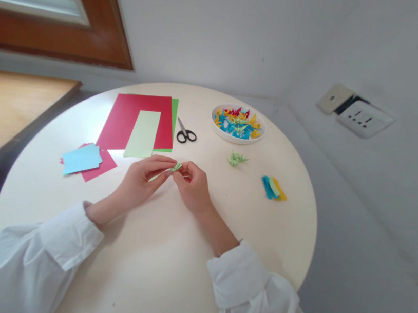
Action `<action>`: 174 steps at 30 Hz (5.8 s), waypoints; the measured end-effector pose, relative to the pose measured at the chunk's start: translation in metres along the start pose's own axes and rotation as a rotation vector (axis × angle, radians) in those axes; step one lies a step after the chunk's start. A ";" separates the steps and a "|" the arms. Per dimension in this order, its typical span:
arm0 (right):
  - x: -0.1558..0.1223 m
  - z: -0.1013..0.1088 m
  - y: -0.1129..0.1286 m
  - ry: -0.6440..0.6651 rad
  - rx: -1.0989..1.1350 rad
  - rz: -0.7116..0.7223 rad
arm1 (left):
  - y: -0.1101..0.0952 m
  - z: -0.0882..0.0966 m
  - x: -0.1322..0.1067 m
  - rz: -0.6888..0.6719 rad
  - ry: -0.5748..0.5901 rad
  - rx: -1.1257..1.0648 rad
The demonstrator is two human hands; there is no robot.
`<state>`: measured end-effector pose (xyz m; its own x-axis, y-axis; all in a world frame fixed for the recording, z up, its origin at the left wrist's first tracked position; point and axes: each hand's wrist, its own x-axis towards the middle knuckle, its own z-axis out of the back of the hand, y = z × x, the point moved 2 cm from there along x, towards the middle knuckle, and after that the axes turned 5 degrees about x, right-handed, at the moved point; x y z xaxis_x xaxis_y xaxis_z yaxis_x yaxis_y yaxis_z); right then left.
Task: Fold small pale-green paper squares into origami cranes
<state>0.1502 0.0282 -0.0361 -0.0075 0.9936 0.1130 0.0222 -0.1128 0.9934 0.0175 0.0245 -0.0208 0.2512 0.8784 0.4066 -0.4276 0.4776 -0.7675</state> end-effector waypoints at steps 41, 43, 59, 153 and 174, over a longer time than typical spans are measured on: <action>-0.008 0.000 0.008 -0.002 -0.653 0.313 | 0.006 -0.005 0.002 0.307 0.058 -0.194; -0.008 0.000 0.008 0.006 -0.644 0.320 | 0.005 -0.003 0.003 0.310 0.043 -0.199; -0.007 0.003 0.009 0.084 -0.444 0.230 | 0.010 -0.007 0.004 0.430 0.149 -0.763; 0.023 0.135 -0.013 -0.649 -1.201 -0.179 | 0.015 0.035 0.023 0.529 -0.152 -1.337; 0.016 0.067 -0.002 -0.356 -0.828 0.577 | 0.020 0.061 0.015 0.358 -0.311 -0.393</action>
<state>0.2173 0.0450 -0.0379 0.0824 0.7189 0.6903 -0.7573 -0.4051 0.5123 -0.0400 0.0485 -0.0001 -0.1390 0.9755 0.1704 -0.0719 0.1617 -0.9842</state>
